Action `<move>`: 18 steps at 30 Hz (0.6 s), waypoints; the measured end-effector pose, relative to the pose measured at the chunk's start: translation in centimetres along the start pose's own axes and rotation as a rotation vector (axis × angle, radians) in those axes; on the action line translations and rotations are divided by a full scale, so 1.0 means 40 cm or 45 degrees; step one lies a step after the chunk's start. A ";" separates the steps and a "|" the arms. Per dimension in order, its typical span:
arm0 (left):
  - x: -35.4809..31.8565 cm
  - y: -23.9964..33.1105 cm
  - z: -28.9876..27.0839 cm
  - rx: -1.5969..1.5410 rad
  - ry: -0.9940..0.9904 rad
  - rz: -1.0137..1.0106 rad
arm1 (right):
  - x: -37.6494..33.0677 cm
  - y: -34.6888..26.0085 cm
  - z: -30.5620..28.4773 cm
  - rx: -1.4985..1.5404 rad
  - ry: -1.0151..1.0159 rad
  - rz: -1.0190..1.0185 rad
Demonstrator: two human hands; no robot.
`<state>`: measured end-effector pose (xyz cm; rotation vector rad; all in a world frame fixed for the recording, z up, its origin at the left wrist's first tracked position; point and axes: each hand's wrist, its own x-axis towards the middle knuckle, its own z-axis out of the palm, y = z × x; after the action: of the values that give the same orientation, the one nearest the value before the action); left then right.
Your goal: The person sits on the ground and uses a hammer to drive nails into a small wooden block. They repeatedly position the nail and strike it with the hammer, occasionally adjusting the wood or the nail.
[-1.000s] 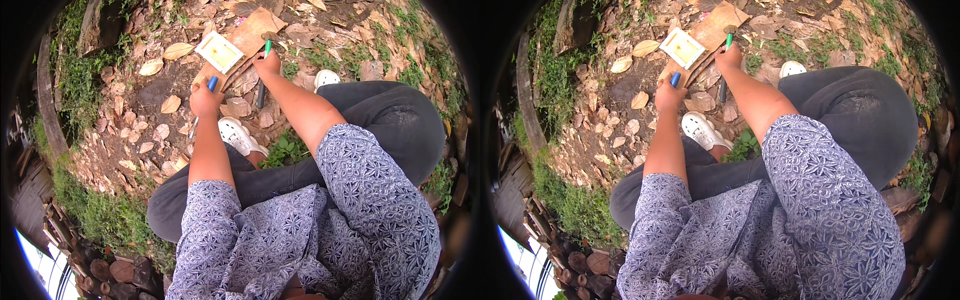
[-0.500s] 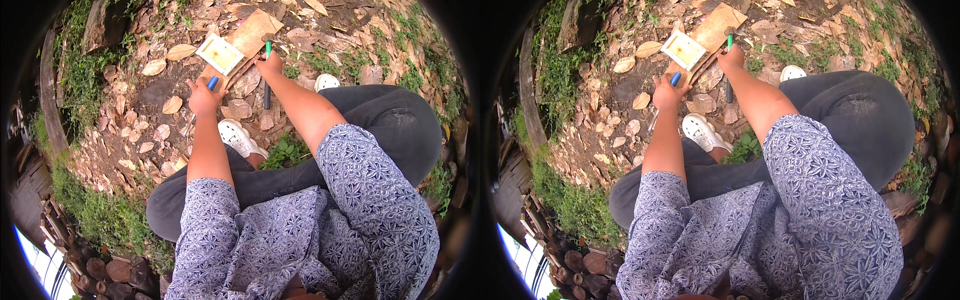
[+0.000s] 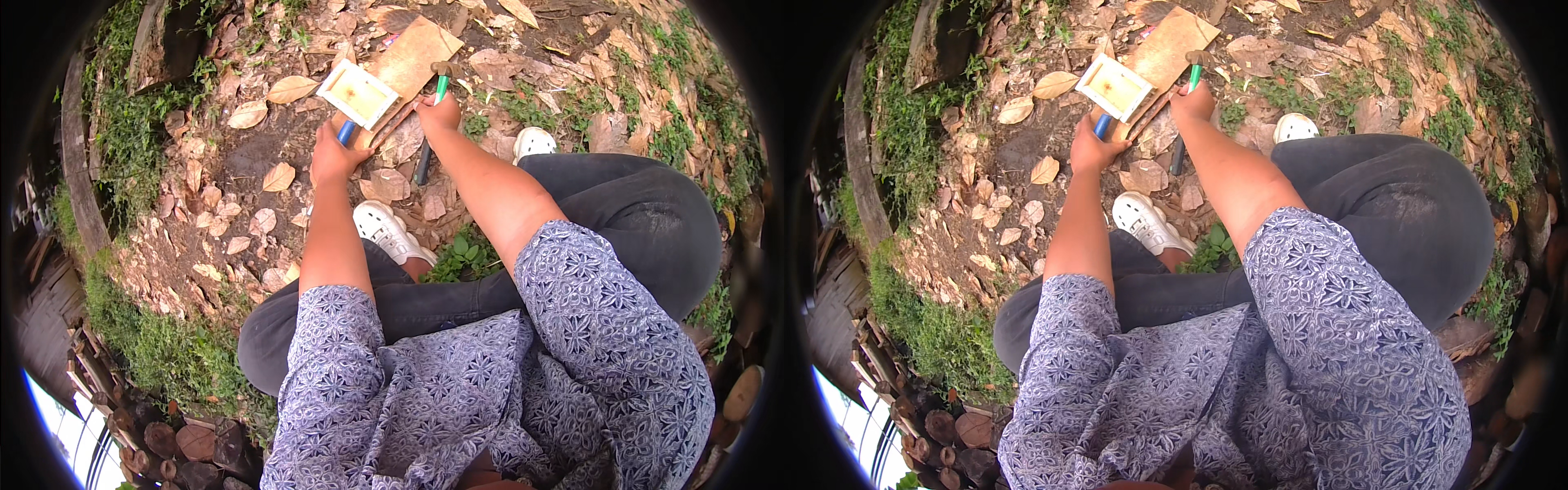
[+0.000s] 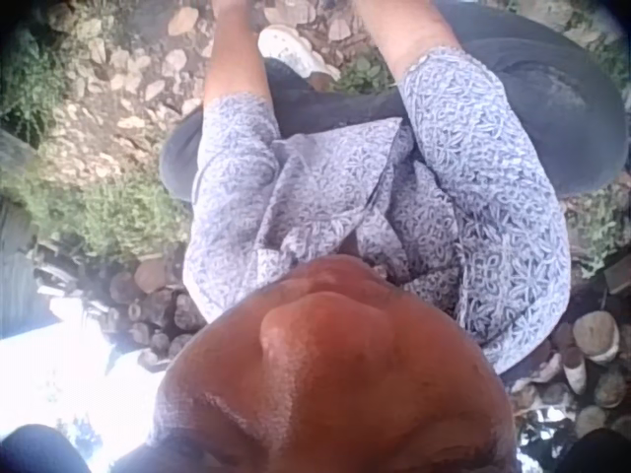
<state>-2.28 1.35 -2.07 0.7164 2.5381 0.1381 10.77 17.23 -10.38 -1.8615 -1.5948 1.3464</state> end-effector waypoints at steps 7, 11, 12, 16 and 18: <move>-0.009 0.004 0.007 -0.066 0.057 0.018 | 0.008 0.019 0.034 0.201 0.096 0.172; -0.030 0.012 -0.004 -0.104 0.020 -0.050 | 0.010 -0.018 0.043 0.004 0.067 0.298; -0.032 0.014 -0.019 -0.115 0.005 -0.068 | 0.012 -0.027 0.046 -0.001 0.035 0.318; -0.016 0.026 -0.004 -0.075 0.056 0.015 | 0.087 0.015 0.018 0.026 -0.025 0.313; -0.015 0.003 0.004 -0.055 0.067 0.071 | 0.077 0.020 -0.005 0.082 -0.056 0.265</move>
<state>-1.70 1.13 -1.95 0.7761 2.5578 0.2328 11.15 19.82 -12.22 -2.0173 -1.3910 1.5156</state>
